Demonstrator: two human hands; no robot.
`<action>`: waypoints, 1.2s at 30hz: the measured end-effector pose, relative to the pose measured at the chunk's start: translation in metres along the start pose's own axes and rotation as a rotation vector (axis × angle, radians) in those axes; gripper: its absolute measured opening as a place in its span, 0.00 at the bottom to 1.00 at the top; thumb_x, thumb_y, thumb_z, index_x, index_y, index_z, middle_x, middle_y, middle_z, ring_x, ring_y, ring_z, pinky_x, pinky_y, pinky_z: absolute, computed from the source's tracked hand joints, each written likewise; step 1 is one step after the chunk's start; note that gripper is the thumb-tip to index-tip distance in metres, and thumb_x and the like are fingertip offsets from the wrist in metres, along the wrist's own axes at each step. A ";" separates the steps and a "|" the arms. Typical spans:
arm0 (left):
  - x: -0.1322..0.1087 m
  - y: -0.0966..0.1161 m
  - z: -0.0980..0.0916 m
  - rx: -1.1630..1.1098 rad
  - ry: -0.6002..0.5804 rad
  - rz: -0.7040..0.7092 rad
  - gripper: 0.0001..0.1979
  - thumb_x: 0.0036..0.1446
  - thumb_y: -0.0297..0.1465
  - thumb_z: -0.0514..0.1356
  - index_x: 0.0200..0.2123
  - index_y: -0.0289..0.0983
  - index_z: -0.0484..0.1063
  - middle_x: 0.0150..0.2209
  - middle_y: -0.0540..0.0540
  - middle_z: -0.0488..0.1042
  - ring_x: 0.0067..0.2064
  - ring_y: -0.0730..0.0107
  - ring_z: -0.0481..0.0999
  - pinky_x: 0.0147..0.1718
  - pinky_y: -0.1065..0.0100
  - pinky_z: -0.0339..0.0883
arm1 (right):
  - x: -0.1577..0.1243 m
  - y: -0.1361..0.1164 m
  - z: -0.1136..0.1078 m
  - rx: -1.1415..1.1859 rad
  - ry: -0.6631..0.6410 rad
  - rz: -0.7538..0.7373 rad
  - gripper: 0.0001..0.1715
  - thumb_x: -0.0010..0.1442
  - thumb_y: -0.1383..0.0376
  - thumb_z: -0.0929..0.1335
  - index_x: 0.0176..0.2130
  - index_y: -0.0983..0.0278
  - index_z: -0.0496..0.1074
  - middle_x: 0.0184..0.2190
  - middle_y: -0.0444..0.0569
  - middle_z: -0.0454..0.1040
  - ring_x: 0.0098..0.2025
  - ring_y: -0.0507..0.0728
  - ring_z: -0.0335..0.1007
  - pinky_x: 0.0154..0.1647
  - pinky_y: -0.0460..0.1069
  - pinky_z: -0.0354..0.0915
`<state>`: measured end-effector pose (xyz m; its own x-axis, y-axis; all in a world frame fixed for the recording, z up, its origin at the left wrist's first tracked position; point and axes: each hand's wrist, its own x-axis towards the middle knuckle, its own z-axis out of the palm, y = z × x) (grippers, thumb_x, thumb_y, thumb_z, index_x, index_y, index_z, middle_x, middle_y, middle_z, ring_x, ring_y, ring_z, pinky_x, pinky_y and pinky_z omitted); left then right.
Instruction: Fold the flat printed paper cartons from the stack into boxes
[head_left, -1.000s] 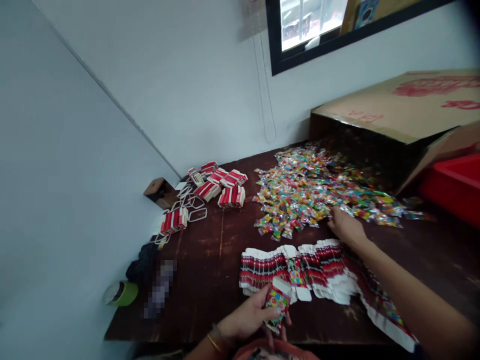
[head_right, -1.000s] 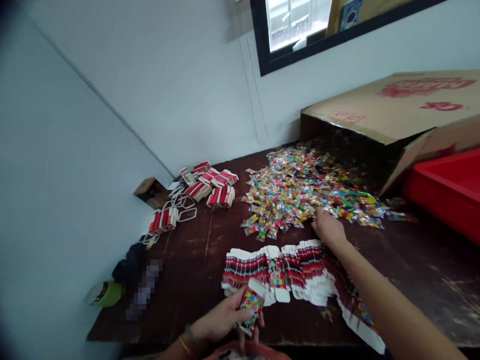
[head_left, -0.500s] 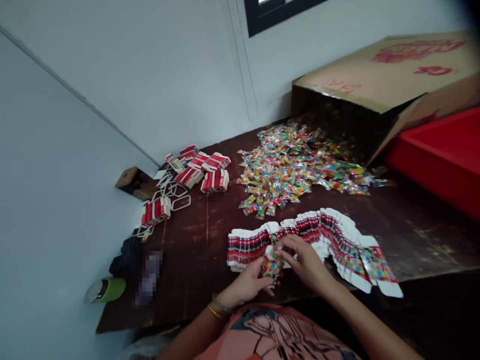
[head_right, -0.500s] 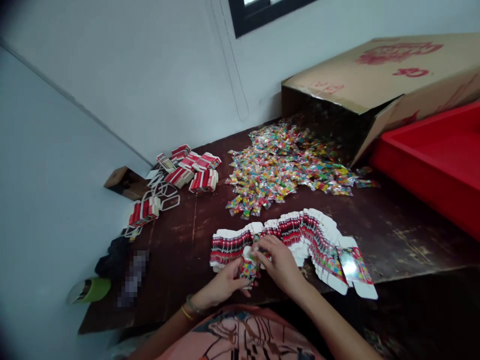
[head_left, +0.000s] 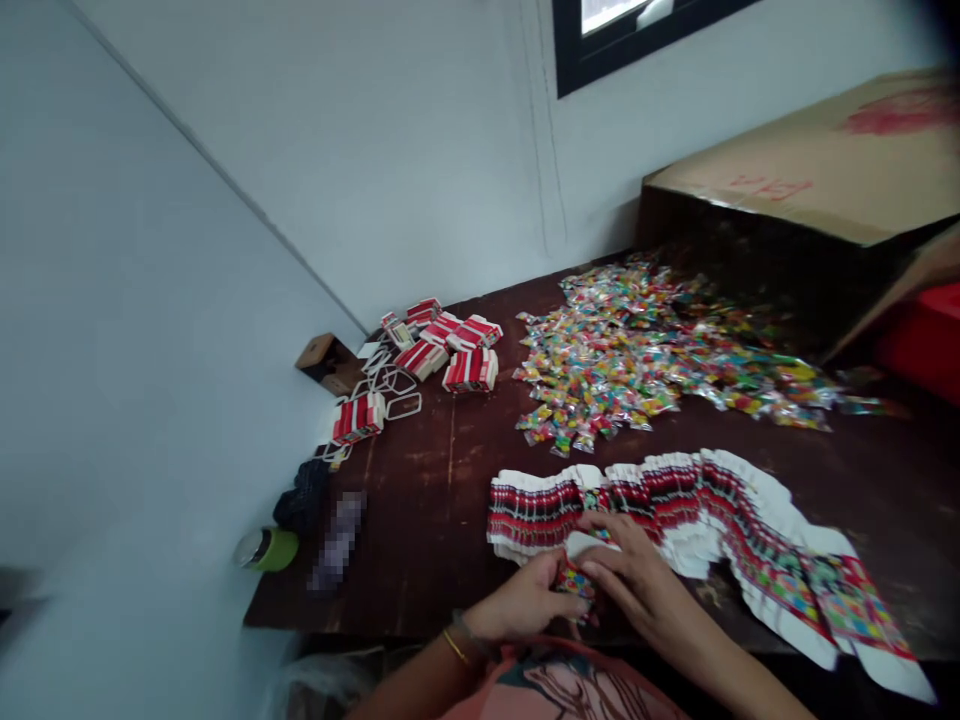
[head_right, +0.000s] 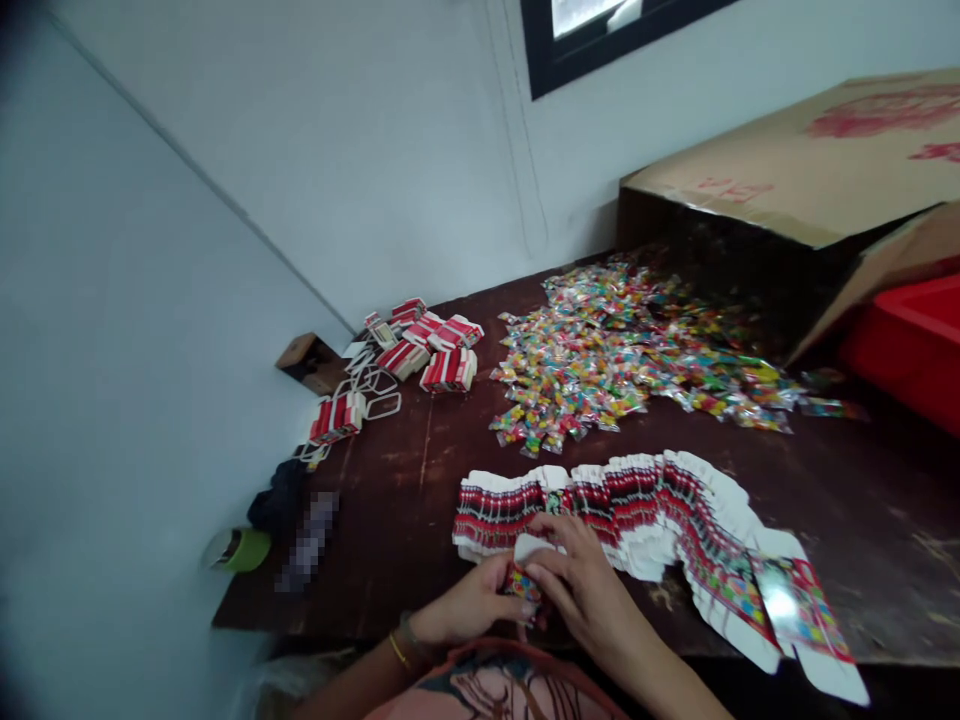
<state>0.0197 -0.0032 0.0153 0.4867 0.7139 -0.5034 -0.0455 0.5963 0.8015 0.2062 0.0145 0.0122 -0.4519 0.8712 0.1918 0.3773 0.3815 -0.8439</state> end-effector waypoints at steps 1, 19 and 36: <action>-0.002 0.002 0.001 0.034 0.006 0.027 0.28 0.44 0.38 0.69 0.49 0.35 0.71 0.37 0.47 0.73 0.36 0.70 0.71 0.43 0.63 0.65 | -0.004 0.001 0.003 0.071 0.028 0.030 0.12 0.65 0.59 0.63 0.38 0.55 0.77 0.52 0.51 0.68 0.55 0.62 0.64 0.54 0.57 0.64; 0.008 0.008 0.007 0.100 0.116 0.058 0.13 0.45 0.31 0.58 0.35 0.34 0.76 0.28 0.50 0.69 0.32 0.71 0.65 0.36 0.68 0.61 | -0.022 0.000 0.003 0.387 -0.066 0.180 0.15 0.61 0.58 0.66 0.46 0.55 0.77 0.48 0.53 0.75 0.50 0.61 0.71 0.52 0.54 0.68; -0.001 -0.012 -0.002 -0.201 -0.075 0.108 0.25 0.54 0.43 0.63 0.53 0.38 0.70 0.45 0.43 0.75 0.48 0.61 0.73 0.55 0.55 0.57 | -0.001 -0.003 -0.001 0.226 -0.014 0.053 0.15 0.65 0.59 0.64 0.47 0.56 0.77 0.41 0.52 0.77 0.44 0.58 0.73 0.45 0.51 0.70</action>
<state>0.0182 -0.0100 0.0054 0.5327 0.7529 -0.3865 -0.2702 0.5841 0.7654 0.2059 0.0133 0.0146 -0.4482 0.8832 0.1383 0.2111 0.2549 -0.9437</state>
